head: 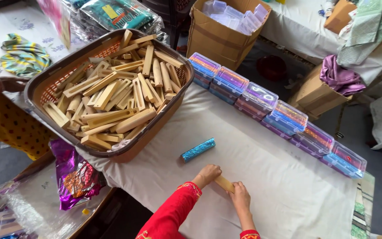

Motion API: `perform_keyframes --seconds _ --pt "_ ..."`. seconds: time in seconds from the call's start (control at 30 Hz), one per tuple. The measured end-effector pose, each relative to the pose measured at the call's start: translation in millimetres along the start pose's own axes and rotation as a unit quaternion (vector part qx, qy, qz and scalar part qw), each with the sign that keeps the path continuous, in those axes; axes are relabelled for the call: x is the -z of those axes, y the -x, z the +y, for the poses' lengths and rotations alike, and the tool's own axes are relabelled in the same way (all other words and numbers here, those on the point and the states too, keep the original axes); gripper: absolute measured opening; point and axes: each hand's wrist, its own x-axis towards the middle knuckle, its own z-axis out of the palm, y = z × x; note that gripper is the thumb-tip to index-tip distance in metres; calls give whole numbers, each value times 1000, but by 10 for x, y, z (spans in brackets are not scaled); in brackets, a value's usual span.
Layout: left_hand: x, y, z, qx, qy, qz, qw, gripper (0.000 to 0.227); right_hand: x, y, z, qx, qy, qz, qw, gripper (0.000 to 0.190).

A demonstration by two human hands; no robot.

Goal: Wrapping small wooden incense holders in blue decorative film on a workspace table.

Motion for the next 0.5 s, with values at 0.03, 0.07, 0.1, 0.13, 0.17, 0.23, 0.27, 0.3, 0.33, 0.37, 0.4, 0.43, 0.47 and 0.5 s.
perform_keyframes --seconds 0.03,0.07,0.1,0.13,0.17,0.23,0.27,0.3,0.33,0.37,0.4,0.43,0.47,0.5 --pt "51 14 7 3 -1 -1 1000 18 -20 -14 31 3 -2 -2 1000 36" --pt "95 25 16 2 5 -8 1000 20 -46 -24 64 15 2 3 1000 37" --pt "137 33 18 2 11 -16 1000 23 -75 -40 96 27 5 8 1000 38" --pt "121 35 38 1 12 -18 1000 23 -81 -35 112 26 4 6 1000 38" --pt "108 37 52 0 5 -23 1000 23 -86 -34 123 27 6 1 1000 38" --pt "95 36 30 -2 -5 -27 1000 24 -103 -52 126 28 7 -1 1000 38" --pt "83 28 15 -3 0 -30 1000 25 -111 -64 138 26 6 -5 1000 39" --pt "76 22 -4 -5 4 -33 999 25 -118 -77 144 25 6 -8 1000 40" --pt "66 34 2 -6 4 -32 999 25 -98 -62 136 24 6 -7 1000 40" --pt "62 41 4 -10 18 -27 999 27 -73 -54 126 11 3 -19 1000 40" --pt "75 44 -45 -15 28 -24 999 28 -65 -78 84 -1 -2 -30 1000 41" --pt "61 11 -67 -17 25 -23 999 28 -52 -113 79 -2 -4 -27 1000 41" --pt "18 17 -56 -28 33 -17 999 28 -55 -99 84 -3 -4 -29 1000 41" --pt "-27 21 -46 -40 42 -11 998 29 -60 -86 91 -4 -4 -32 999 41"
